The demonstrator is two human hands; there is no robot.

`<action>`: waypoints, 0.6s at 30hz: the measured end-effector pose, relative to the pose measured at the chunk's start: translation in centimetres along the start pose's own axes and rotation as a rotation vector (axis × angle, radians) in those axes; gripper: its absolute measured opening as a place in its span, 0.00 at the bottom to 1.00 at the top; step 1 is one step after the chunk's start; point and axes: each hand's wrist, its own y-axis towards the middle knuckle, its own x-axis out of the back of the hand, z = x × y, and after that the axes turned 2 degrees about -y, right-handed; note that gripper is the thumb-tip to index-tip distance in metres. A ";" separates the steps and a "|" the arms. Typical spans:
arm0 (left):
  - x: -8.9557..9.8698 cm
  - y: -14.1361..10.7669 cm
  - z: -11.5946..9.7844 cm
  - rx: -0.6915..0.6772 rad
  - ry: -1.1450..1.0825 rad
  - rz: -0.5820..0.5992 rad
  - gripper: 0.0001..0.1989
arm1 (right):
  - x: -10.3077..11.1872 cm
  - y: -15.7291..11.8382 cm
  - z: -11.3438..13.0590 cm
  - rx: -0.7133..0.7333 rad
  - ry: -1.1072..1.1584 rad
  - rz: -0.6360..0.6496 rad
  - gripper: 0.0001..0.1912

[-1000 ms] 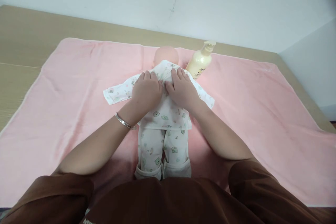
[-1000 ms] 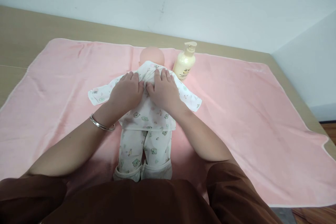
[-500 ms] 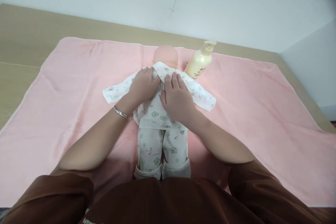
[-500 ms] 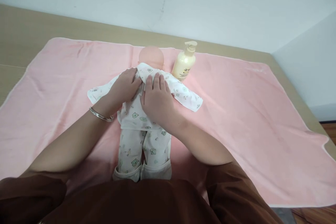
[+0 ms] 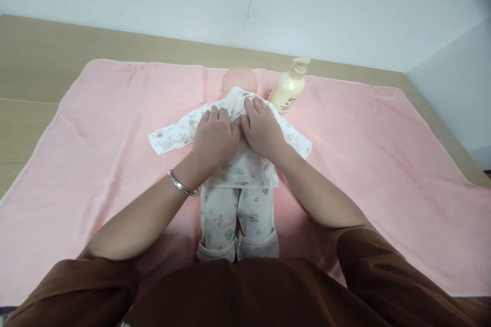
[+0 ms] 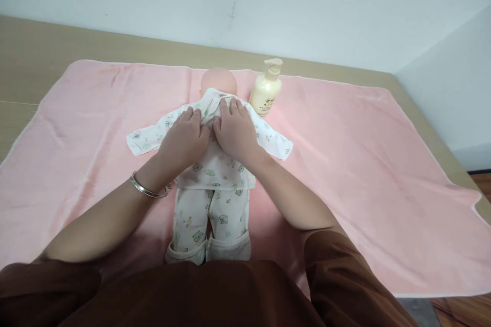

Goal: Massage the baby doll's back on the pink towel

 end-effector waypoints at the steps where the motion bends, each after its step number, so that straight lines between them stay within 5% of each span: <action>1: -0.1 0.4 0.4 -0.029 -0.015 -0.031 0.25 | -0.1 -0.4 0.4 -0.004 -0.018 -0.006 0.32; 10: -0.3 4.1 3.6 -0.051 -0.173 -0.051 0.07 | -0.4 -4.6 3.2 0.051 -0.099 -0.039 0.33; 18: 0.1 3.9 3.5 -0.075 -0.307 -0.147 0.12 | 0.4 -1.1 0.3 0.015 0.072 -0.013 0.31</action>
